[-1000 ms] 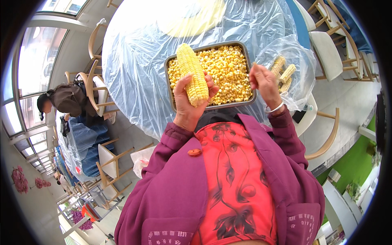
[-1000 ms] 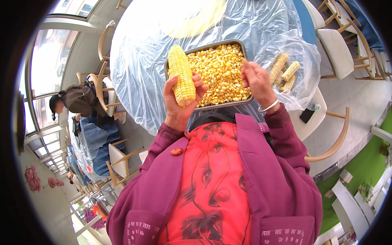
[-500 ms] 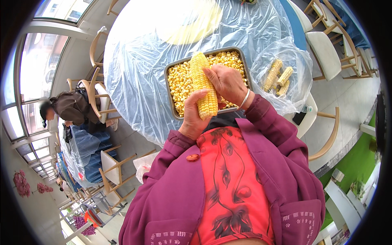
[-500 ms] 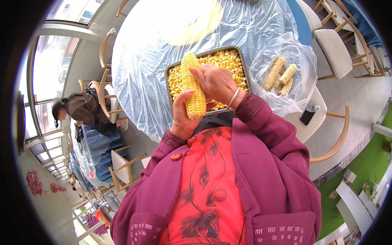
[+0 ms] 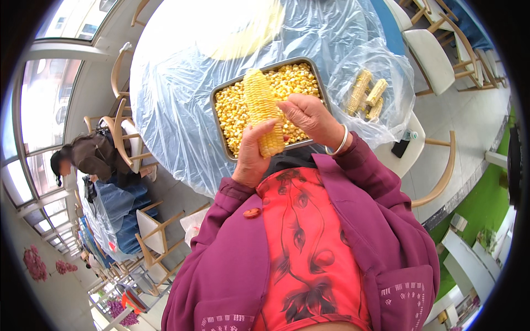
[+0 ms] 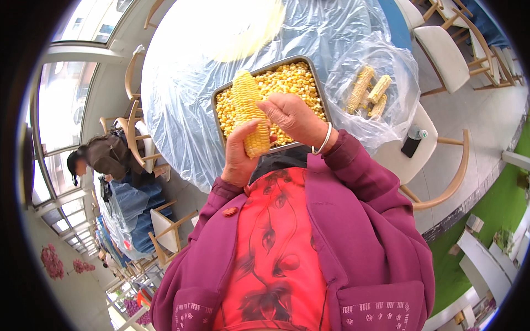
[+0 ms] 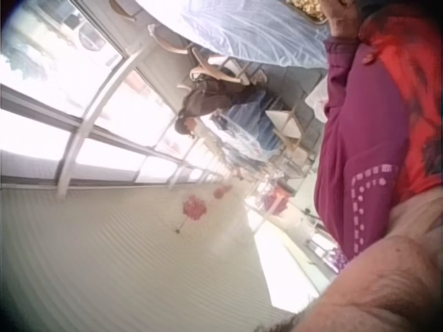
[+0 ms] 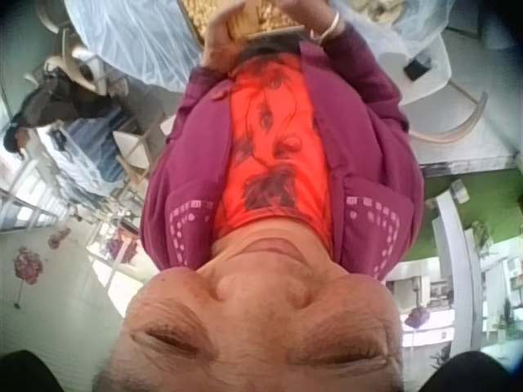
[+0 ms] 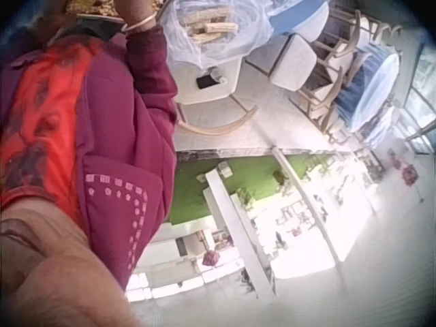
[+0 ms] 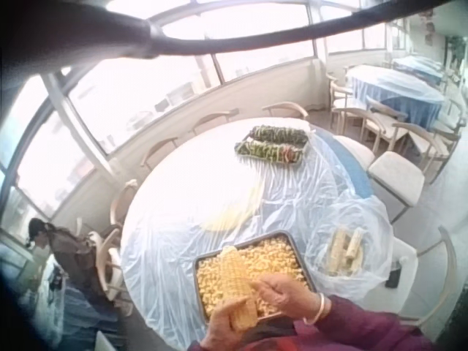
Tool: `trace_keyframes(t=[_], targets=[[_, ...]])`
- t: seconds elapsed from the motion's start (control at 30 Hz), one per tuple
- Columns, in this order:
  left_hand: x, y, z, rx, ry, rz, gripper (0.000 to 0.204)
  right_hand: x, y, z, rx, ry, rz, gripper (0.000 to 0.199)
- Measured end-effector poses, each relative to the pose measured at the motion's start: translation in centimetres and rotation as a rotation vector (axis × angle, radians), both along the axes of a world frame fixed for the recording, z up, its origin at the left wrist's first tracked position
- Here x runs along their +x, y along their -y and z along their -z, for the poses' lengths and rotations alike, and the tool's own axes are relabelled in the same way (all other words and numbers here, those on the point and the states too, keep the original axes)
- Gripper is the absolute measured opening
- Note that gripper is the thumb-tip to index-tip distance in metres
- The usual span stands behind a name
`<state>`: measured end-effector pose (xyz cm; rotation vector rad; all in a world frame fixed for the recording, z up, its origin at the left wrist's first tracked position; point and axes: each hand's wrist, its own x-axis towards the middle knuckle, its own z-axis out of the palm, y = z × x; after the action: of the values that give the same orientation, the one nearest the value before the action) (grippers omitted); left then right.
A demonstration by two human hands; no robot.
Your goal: The person removes corn kernels from a cob by hand, placing the kernels into a metal tray. The person handles multiple corn cobs, shucking each one and adding the kernels to the tray.
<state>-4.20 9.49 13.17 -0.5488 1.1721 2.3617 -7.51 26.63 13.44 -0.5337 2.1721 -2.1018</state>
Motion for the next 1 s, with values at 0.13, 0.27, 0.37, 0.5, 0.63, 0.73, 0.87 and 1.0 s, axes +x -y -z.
trace_keyframes(t=[0.13,0.27,0.37,0.5,0.63,0.73,0.87,1.0], targets=[[-0.6,0.4,0.2,0.071,0.040,-0.062,0.027,0.8,-4.6,1.3,-0.088,0.195,0.260,0.026],[-1.6,0.7,1.3,0.218,0.137,-0.079,0.032,1.2,-10.1,3.2,0.013,0.154,0.548,0.019],[-2.0,0.9,1.4,0.213,0.185,-0.068,0.033,0.2,-13.7,7.8,0.411,-0.131,0.620,0.009],[-2.0,1.0,1.6,0.178,0.164,-0.112,0.033,0.0,-15.1,10.2,0.900,-0.474,0.688,0.017],[-2.1,1.4,1.6,0.180,0.153,-0.166,0.037,-0.6,-15.2,9.8,1.211,0.359,0.711,0.031],[-2.2,1.6,1.3,0.151,0.153,-0.169,0.034,-1.4,-15.5,10.4,1.129,-0.266,0.925,0.013],[-2.1,1.5,0.9,0.082,0.138,-0.172,0.033,-1.5,-16.2,9.4,1.139,0.202,0.830,0.010],[-2.0,1.4,1.1,0.049,0.078,-0.193,0.034,-1.0,-14.1,8.3,0.536,-0.066,0.868,0.024]])
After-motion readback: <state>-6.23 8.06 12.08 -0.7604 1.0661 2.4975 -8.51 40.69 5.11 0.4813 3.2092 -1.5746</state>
